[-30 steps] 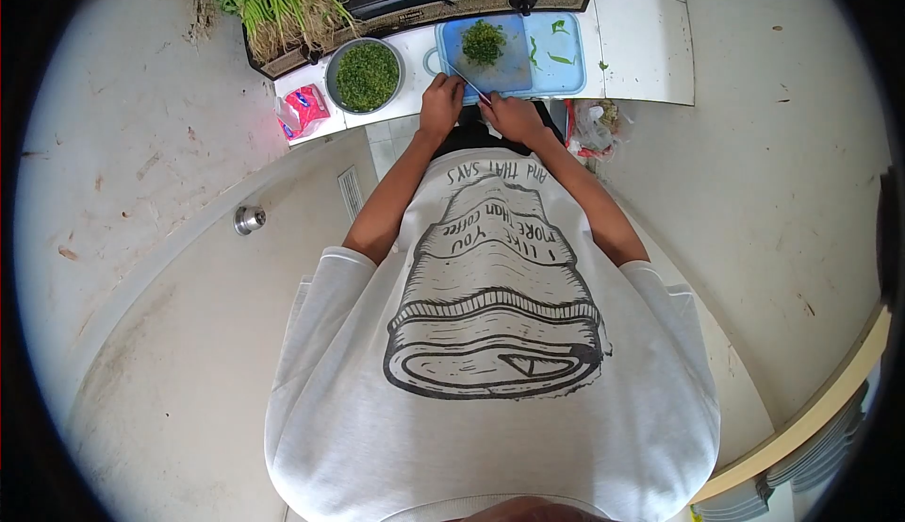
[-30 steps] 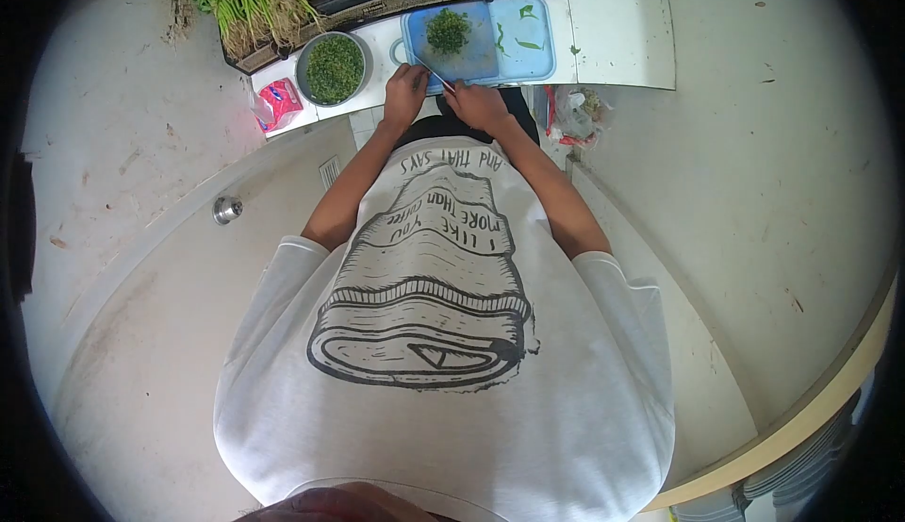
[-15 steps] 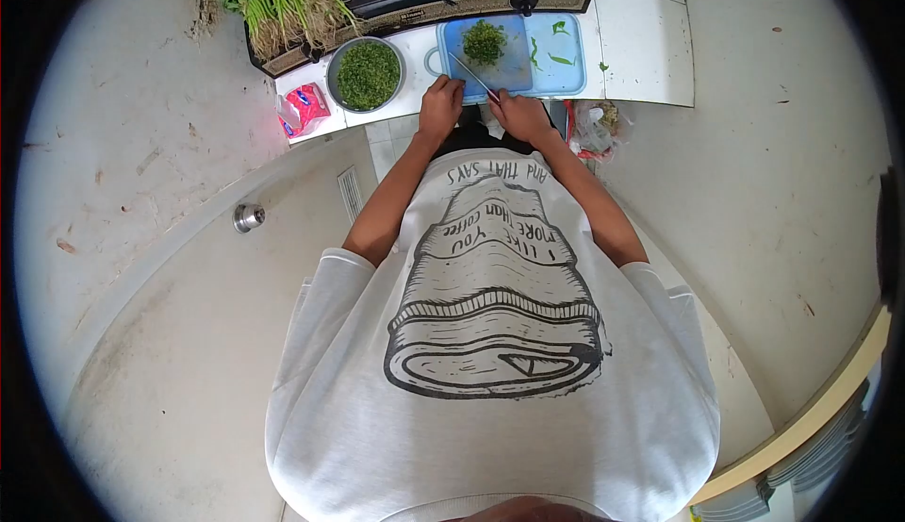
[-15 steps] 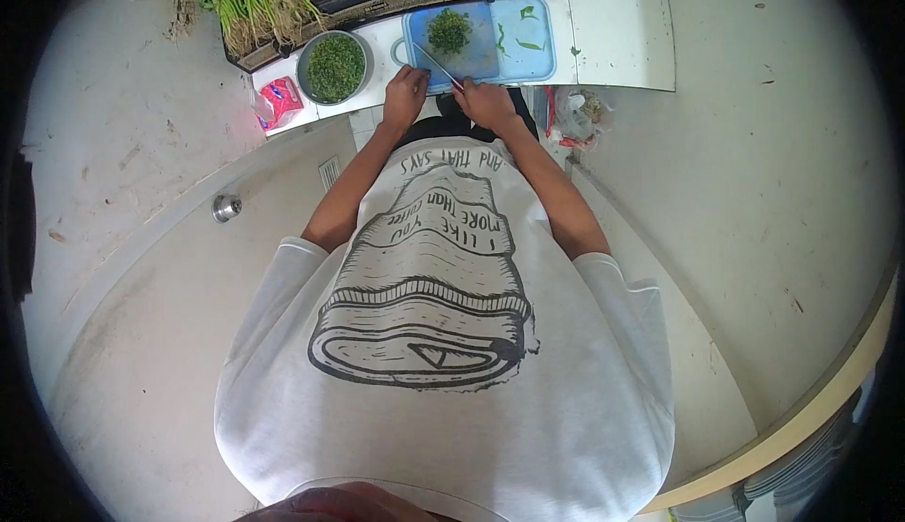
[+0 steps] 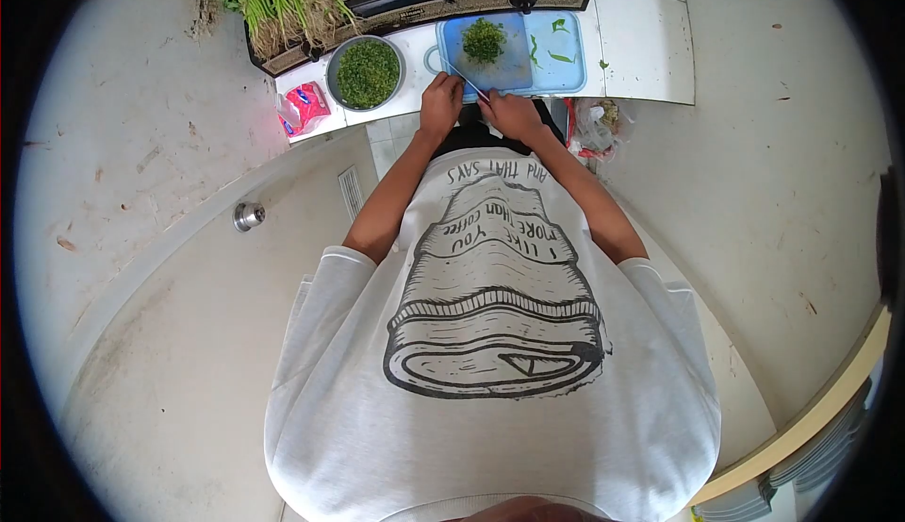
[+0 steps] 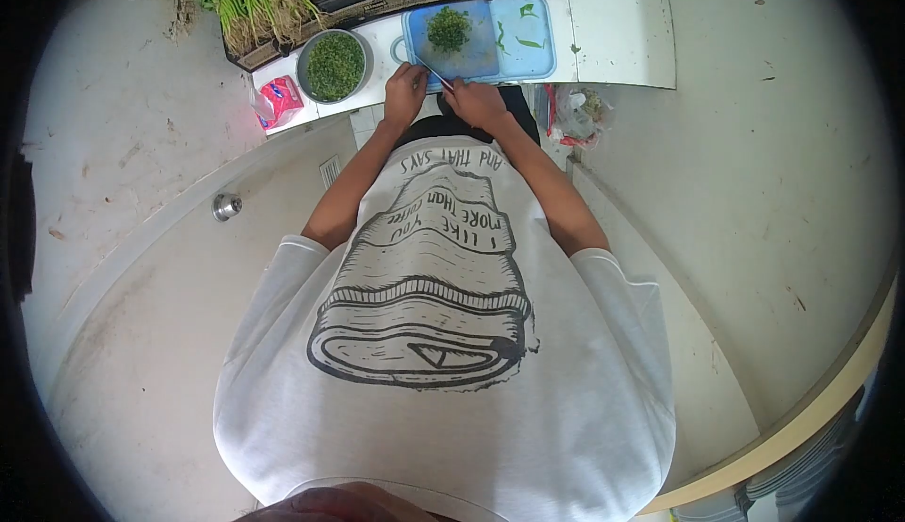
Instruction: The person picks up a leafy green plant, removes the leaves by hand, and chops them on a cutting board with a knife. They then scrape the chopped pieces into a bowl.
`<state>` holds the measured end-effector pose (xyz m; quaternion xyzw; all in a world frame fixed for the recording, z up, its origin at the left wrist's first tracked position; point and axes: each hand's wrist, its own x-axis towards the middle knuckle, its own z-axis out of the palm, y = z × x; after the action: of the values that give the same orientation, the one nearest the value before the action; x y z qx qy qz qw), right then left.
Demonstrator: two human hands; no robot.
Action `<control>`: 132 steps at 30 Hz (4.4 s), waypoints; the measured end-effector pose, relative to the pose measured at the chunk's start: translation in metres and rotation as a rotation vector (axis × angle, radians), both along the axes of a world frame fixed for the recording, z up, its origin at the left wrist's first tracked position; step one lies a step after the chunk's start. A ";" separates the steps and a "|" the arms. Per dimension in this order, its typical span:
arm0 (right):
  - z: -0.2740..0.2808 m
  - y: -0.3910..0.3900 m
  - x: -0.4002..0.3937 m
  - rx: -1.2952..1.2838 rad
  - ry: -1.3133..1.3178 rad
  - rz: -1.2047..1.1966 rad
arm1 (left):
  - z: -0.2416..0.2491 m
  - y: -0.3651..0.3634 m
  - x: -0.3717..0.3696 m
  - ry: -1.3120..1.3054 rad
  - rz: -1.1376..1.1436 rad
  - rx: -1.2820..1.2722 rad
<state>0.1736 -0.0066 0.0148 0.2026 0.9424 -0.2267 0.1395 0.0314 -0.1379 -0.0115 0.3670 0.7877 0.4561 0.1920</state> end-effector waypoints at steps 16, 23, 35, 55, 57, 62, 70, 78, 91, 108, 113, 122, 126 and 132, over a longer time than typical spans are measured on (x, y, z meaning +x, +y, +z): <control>0.017 0.004 0.008 -0.048 -0.031 -0.033 | 0.004 0.007 -0.002 -0.008 0.009 0.019; 0.007 -0.001 0.007 0.010 0.018 -0.039 | 0.006 0.007 -0.002 0.039 -0.032 -0.008; 0.006 0.005 0.012 0.013 -0.008 -0.083 | 0.000 0.005 -0.002 0.146 -0.047 -0.062; 0.006 0.001 -0.002 0.011 0.014 -0.046 | 0.002 0.004 -0.004 0.134 -0.099 -0.020; 0.006 0.004 0.001 0.008 0.003 -0.040 | 0.002 0.001 -0.002 0.173 -0.105 -0.013; 0.006 0.006 0.008 -0.002 0.017 -0.056 | 0.004 -0.001 -0.004 0.149 -0.101 0.004; 0.006 0.005 0.010 -0.057 0.067 -0.029 | 0.001 0.001 -0.005 0.091 -0.062 -0.011; 0.005 0.005 0.000 0.001 0.016 -0.021 | -0.002 0.002 -0.004 0.128 -0.051 0.006; 0.015 0.006 0.008 -0.058 -0.002 -0.062 | 0.003 0.003 -0.004 0.058 -0.001 -0.015; 0.006 0.002 0.006 -0.029 0.007 -0.092 | 0.003 0.001 -0.005 -0.094 0.083 0.022; 0.006 0.002 0.008 -0.022 0.054 -0.081 | -0.002 0.001 -0.003 -0.067 0.065 0.014; 0.003 -0.005 0.000 -0.034 0.018 -0.026 | 0.000 -0.001 -0.003 -0.020 0.032 0.006; 0.005 -0.005 -0.003 -0.020 -0.005 -0.035 | 0.001 -0.005 -0.005 0.126 -0.055 -0.009; 0.001 -0.002 0.007 -0.016 0.018 -0.061 | 0.000 -0.011 -0.004 0.129 -0.064 0.081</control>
<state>0.1809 -0.0081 0.0161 0.2282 0.9351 -0.2403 0.1258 0.0273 -0.1486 -0.0120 0.4283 0.7671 0.4565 0.1403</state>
